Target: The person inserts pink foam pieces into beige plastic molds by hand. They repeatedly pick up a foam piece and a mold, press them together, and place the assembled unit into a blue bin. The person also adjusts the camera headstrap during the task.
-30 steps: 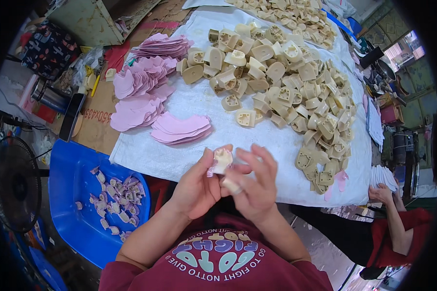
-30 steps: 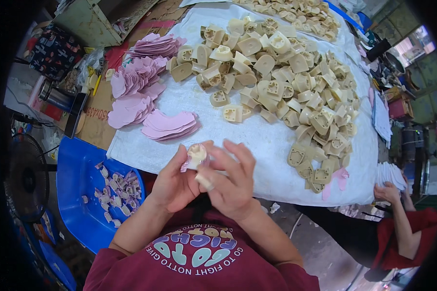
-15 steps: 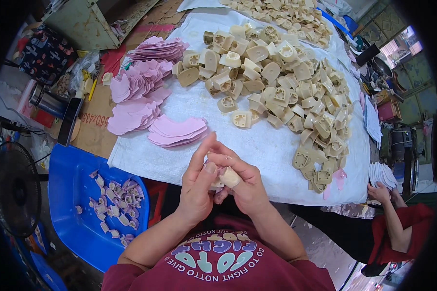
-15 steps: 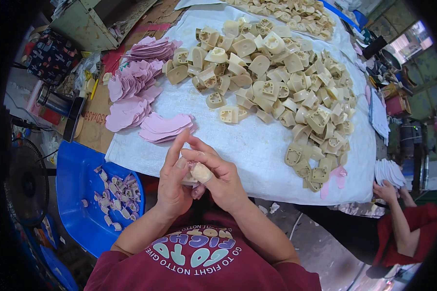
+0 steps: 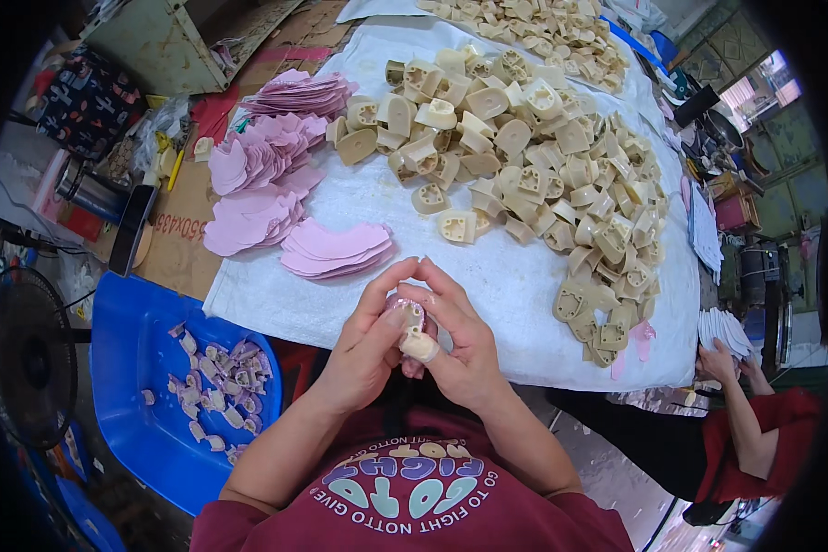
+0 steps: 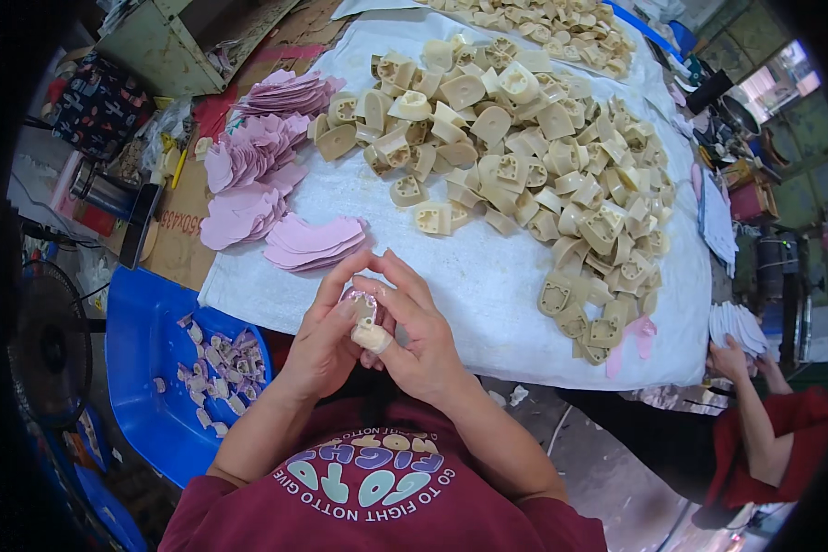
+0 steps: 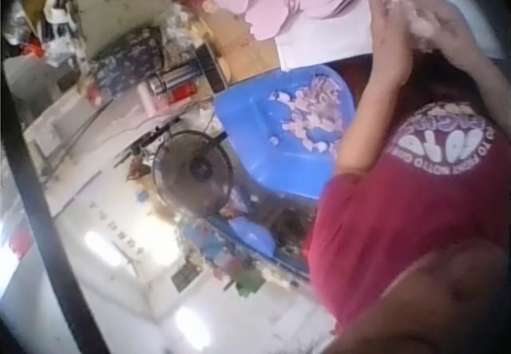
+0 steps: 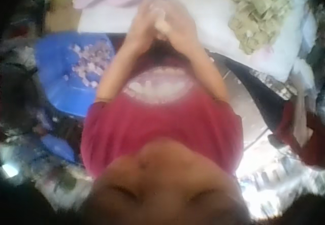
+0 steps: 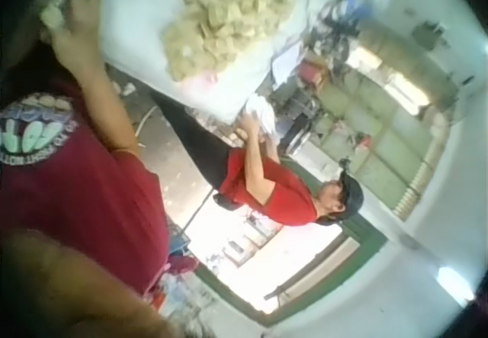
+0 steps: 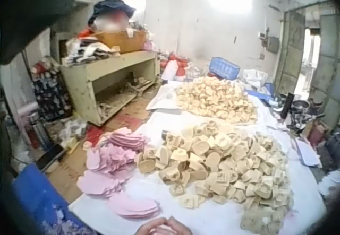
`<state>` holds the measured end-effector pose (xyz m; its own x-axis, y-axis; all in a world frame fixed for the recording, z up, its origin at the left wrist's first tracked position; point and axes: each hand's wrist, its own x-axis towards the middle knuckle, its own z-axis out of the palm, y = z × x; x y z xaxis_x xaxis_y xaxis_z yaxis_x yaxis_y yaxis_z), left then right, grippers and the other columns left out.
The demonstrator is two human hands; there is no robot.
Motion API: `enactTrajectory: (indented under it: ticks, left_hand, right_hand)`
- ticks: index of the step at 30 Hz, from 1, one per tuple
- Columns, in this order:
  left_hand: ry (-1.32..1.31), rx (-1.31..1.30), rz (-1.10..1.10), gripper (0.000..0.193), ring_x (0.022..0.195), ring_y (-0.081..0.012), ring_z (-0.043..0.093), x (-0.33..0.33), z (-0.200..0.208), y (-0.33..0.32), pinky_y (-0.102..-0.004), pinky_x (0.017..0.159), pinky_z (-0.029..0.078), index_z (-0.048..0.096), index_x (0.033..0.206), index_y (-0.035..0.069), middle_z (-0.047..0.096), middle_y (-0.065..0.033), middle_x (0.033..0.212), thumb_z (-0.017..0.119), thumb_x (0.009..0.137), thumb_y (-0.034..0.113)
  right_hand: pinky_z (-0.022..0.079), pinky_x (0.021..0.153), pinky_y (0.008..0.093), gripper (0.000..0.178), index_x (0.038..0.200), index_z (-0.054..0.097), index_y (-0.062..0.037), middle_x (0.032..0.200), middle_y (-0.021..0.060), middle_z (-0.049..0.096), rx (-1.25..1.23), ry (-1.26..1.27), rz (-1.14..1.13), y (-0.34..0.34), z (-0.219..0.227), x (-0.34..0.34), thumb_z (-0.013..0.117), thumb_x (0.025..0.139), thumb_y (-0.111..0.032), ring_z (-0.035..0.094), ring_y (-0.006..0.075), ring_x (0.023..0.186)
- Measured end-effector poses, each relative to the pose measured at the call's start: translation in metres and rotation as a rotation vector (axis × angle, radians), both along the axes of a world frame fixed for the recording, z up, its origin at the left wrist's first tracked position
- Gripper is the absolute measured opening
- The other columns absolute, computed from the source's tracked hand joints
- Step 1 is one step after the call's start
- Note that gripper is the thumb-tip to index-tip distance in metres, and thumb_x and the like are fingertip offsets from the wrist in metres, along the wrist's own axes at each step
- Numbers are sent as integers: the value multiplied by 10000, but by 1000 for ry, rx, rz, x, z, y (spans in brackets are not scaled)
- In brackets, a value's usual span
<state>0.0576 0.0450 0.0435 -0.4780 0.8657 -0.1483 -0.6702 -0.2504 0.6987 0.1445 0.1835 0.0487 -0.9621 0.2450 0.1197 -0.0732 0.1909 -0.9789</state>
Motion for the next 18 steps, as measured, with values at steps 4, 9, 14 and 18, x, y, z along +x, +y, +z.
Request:
enactTrajectory:
  ticks: [4, 9, 14, 18]
  left_hand:
    - [-147, 153, 11, 758, 970, -143, 588, 6, 8, -1, -279, 712, 499, 27, 1537, 239, 533, -94, 1192, 534, 975, 223]
    - [-278, 178, -6, 873, 1017, -186, 598, 5, 20, 0, -318, 778, 523, 7, 1536, 255, 537, -111, 1215, 623, 920, 196]
    - [-135, 120, 52, 1015, 1037, -199, 598, 11, 11, -1, -295, 828, 505, 7, 1538, 235, 540, -102, 1218, 730, 830, 158]
    - [78, 41, 91, 1043, 1040, -207, 586, 7, 16, 5, -319, 887, 467, 31, 1541, 172, 559, -104, 1213, 748, 789, 84]
  right_hand:
    - [509, 757, 260, 464, 1310, 538, -22, 1485, 143, 340, -22, 99, 72, 8, -2, 3, 629, 858, -68, 594, 132, 990]
    - [508, 793, 243, 459, 1314, 533, -16, 1482, 109, 347, -485, -99, 120, 7, 16, 5, 621, 864, -35, 538, 159, 1159]
    - [516, 822, 248, 477, 1325, 519, -5, 1510, 104, 313, -643, 68, 234, 11, 7, -1, 655, 875, -91, 575, 148, 1103]
    - [508, 912, 329, 461, 1316, 522, 0, 1505, 129, 326, -495, 63, 116, 8, -5, -1, 646, 903, -164, 556, 203, 1170]
